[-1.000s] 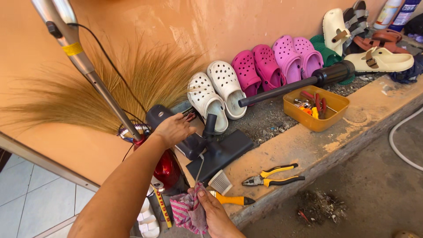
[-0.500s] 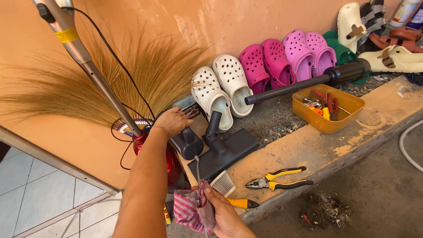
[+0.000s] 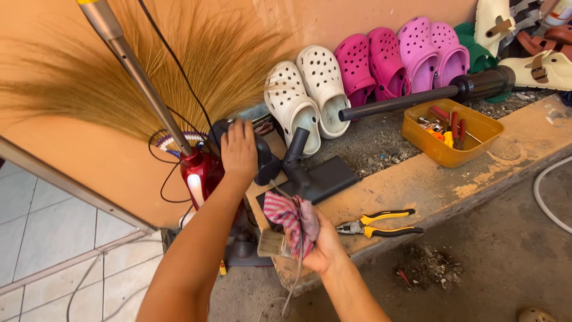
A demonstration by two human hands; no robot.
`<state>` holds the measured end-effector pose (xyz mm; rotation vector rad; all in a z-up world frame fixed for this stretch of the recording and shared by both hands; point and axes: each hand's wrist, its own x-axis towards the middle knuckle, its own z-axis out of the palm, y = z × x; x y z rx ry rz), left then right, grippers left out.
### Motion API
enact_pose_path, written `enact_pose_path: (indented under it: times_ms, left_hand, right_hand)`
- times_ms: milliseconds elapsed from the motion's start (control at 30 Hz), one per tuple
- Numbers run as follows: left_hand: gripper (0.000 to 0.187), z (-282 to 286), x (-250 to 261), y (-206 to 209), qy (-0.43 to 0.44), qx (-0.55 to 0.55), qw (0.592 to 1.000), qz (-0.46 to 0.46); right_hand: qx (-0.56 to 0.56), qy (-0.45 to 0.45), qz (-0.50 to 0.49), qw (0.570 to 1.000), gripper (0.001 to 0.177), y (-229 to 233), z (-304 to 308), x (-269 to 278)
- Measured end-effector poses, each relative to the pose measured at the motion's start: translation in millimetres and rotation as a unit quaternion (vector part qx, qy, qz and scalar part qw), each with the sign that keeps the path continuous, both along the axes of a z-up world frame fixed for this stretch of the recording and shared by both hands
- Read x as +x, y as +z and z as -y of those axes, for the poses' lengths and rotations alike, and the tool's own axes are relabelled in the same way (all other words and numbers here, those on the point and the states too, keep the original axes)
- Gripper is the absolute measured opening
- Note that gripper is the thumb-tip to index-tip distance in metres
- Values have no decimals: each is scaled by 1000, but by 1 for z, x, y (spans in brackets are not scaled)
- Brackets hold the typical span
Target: The person sits on the floor and services a cordless stick vacuum. They wipe the floor head, wand, dust canister and motor body with a cloth, clean the filter, coil the power cord, and reassemble the canister with the filter and wand.
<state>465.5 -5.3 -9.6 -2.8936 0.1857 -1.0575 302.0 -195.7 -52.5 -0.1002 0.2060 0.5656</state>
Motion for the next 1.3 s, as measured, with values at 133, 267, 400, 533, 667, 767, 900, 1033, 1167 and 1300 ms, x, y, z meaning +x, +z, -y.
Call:
enact_pose_path:
  times_ms: [133, 267, 400, 533, 667, 767, 900, 1033, 1167, 1300]
  left_hand:
    - [42, -6, -88, -20, 41, -264, 930, -251]
    - [49, -11, -99, -74, -39, -744, 370, -555]
    - [24, -10, -73, -136, -167, -861, 141, -458]
    - [15, -2, -53, -153, -101, -824, 367, -420]
    - [24, 15, -47, -127, 53, -741, 504, -441]
    - [25, 26, -53, -106, 73, -739, 532, -406]
    - [25, 37, -64, -90, 87, -734, 552, -387]
    - [35, 43, -82, -69, 66, -783, 520, -335]
    - [86, 43, -136, -33, 13, -812, 385, -439]
    - [89, 32, -242, -1, -115, -786, 340, -504]
  right_hand:
    - [-88, 41, 0, 995, 17, -20, -5, 16]
    - [-189, 144, 51, 970, 28, -34, -18, 17]
    - [-218, 154, 110, 957, 21, -29, -27, 10]
    - [-254, 83, 30, 963, 26, -18, -31, -21]
    - [-372, 29, 35, 927, 29, -11, -19, -82]
    - [-427, 44, 82, 899, 31, -19, 9, -153]
    - [-416, 35, 79, 905, 39, -47, 54, -232]
    - [-455, 37, 138, 879, 40, -47, 62, -253]
    - [-339, -5, 110, 935, 21, 1, 46, -217]
    - [-352, 24, 158, 922, 21, 52, 34, -154]
